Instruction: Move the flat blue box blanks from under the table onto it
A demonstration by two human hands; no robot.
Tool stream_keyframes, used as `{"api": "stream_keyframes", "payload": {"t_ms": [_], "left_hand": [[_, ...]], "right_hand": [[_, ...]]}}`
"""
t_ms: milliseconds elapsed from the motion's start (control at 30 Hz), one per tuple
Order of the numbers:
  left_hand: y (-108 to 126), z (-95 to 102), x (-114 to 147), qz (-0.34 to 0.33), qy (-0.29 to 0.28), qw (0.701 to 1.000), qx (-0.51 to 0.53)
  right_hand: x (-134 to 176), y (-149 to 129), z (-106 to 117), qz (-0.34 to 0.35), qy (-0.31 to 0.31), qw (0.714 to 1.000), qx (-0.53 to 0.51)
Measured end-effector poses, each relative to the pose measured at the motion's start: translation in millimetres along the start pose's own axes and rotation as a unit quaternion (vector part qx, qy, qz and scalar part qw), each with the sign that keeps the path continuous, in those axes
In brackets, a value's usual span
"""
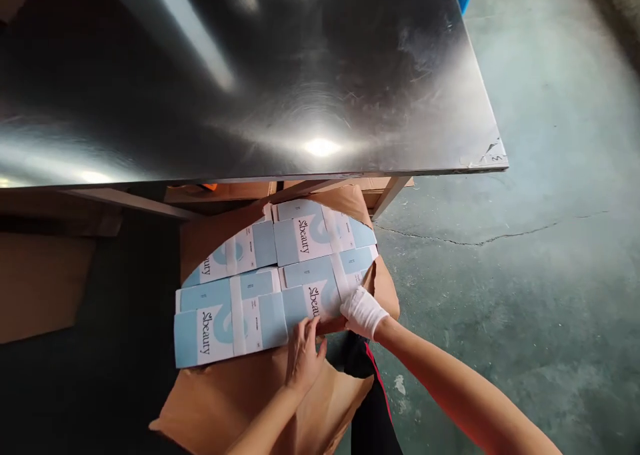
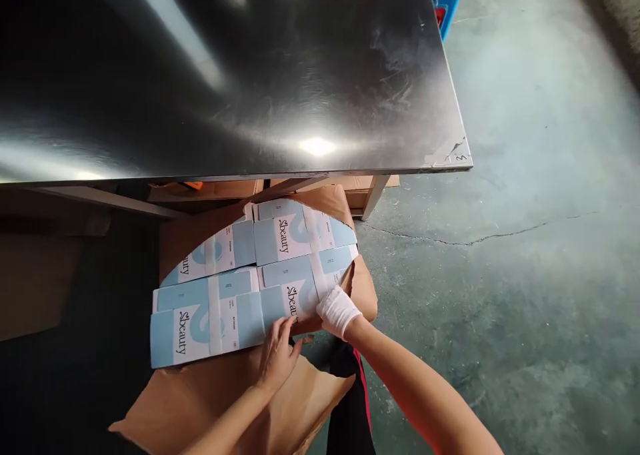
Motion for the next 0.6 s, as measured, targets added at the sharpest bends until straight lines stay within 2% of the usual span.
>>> {"api": "stream_keyframes", "payload": {"t_ms": [100,200,333,433,533,600], "left_hand": [[-7,13.2,-3,-0.004,-0.014,0.995,-0.104],[-24,24.0,1,0.015,-0.083,0.981,-0.177],[-35,29.3,4,0.047,-0.171,0.958,-0.225],[-35,31.1,6,0.068,-0.212,0.945,-0.241],[-35,31.7,8,0.066,-0.214,0.947,-0.23],[-33,30.6,9,0.045,-0.171,0.965,-0.196]], "right_hand": [[9,-3,-16,-0.025,-0.01,0.999,-0.025],[22,-10,-38,-0.051,0.004,0.998,-0.043],[36,-24,-63,-0.082,0.019,0.994,-0.068],[44,-32,-70,-0.118,0.012,0.989,-0.085],[53,-35,-67,-0.136,-0.002,0.985,-0.104],[60,-33,-58,-0.132,-0.01,0.984,-0.116]]}}
Point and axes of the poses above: each hand's wrist, its own x-axis away from the middle knuckle, its own z-axis out of the back of the hand, y = z × x, the point moved 5 cm from there along -x, towards the middle knuckle, and after that the axes turned 14 degrees about x, right-handed, at the moved point
